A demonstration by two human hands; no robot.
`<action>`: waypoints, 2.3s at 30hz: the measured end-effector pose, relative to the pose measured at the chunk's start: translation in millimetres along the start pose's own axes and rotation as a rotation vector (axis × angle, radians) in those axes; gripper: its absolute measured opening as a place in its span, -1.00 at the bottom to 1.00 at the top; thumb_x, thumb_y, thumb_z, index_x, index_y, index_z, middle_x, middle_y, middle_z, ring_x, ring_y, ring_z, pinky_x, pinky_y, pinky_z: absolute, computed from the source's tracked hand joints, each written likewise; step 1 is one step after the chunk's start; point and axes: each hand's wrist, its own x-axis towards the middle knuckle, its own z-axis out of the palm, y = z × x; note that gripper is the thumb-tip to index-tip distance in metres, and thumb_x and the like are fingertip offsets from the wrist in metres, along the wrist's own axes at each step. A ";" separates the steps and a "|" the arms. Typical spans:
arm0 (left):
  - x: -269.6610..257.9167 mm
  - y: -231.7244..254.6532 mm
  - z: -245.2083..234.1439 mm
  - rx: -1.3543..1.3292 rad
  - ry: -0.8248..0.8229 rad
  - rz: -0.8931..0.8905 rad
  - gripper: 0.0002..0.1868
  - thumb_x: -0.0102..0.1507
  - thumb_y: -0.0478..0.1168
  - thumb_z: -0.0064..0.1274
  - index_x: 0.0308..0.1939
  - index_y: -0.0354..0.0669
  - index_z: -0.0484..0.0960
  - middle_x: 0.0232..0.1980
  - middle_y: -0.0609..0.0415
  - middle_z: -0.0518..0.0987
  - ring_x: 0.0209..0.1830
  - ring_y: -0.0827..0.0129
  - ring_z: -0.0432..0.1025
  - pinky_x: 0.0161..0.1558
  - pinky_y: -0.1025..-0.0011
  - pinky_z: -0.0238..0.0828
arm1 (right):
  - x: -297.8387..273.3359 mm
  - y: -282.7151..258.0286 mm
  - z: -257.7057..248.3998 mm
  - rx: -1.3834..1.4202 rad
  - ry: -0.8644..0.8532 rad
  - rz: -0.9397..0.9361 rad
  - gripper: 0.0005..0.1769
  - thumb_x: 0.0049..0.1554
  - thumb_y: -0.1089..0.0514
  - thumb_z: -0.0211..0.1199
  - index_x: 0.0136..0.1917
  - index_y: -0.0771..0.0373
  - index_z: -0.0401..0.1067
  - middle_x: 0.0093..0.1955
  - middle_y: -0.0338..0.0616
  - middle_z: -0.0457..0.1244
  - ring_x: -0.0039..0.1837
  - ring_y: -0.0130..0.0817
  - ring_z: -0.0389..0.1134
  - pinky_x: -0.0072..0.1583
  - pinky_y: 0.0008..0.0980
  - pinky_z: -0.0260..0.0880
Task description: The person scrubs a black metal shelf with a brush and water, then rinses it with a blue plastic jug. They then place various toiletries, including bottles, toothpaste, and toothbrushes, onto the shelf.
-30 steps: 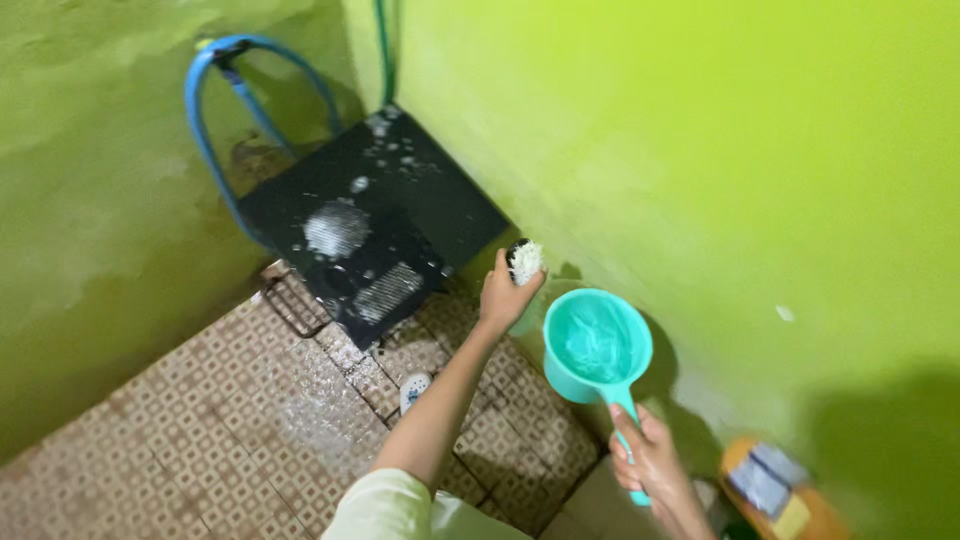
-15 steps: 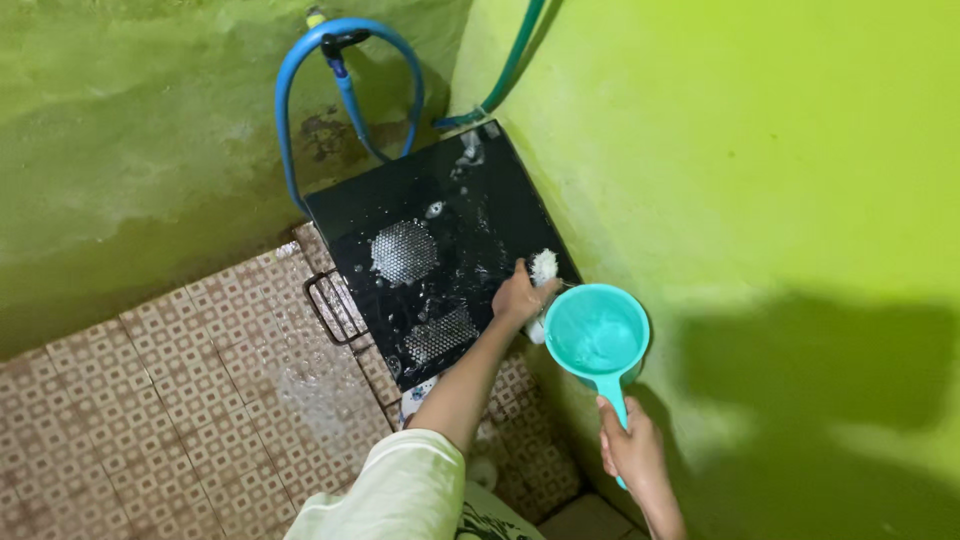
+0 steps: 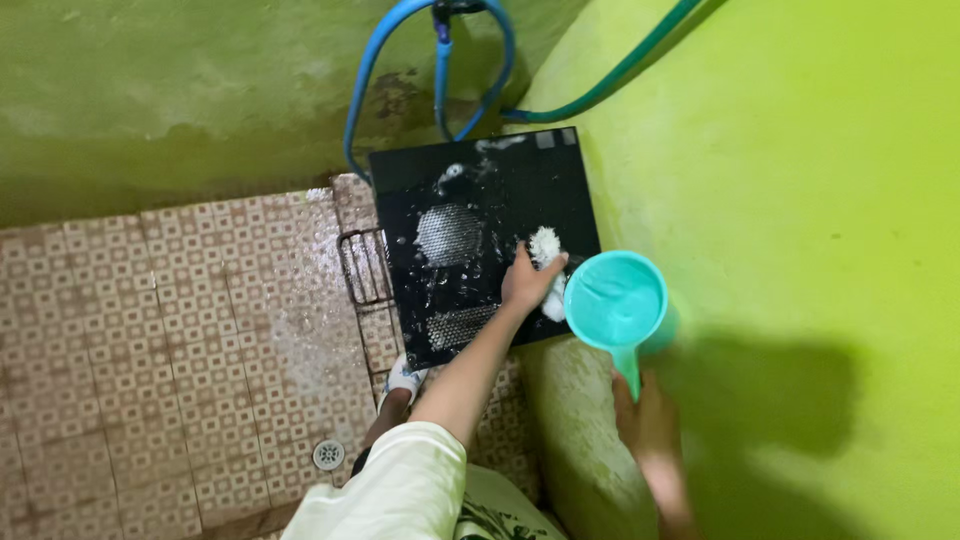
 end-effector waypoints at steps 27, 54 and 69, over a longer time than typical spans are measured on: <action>30.7 -34.9 -57.7 -0.262 0.149 -0.103 0.14 0.09 0.26 0.20 0.49 -0.48 0.17 0.33 -0.37 0.50 0.33 -0.06 0.44 0.35 0.24 0.32 | 86.1 -109.4 15.9 -0.018 -0.036 -0.172 -0.64 0.25 0.00 0.29 -0.13 0.30 0.28 -0.40 0.24 0.25 -0.31 0.29 0.31 -0.30 0.12 0.20; 19.3 -44.5 -86.3 -0.502 0.049 0.077 -0.28 0.09 -0.03 0.25 0.28 -0.21 0.46 0.18 -0.08 0.65 0.16 0.16 0.57 0.21 0.26 0.45 | 95.5 -145.3 2.6 -0.192 -0.036 -0.401 -0.62 0.26 0.00 0.33 -0.16 0.29 0.27 -0.49 0.16 0.19 -0.40 0.19 0.26 -0.34 0.04 0.19; 31.8 -29.1 -97.0 -0.455 0.065 -0.054 0.21 0.08 0.07 0.28 0.59 -0.33 -0.11 0.29 -0.26 0.52 0.26 0.07 0.47 0.25 0.25 0.38 | 103.8 -165.4 23.5 -0.161 0.033 -0.345 -0.62 0.26 -0.02 0.37 -0.15 0.24 0.28 -0.44 0.13 0.21 -0.36 0.20 0.28 -0.33 0.04 0.21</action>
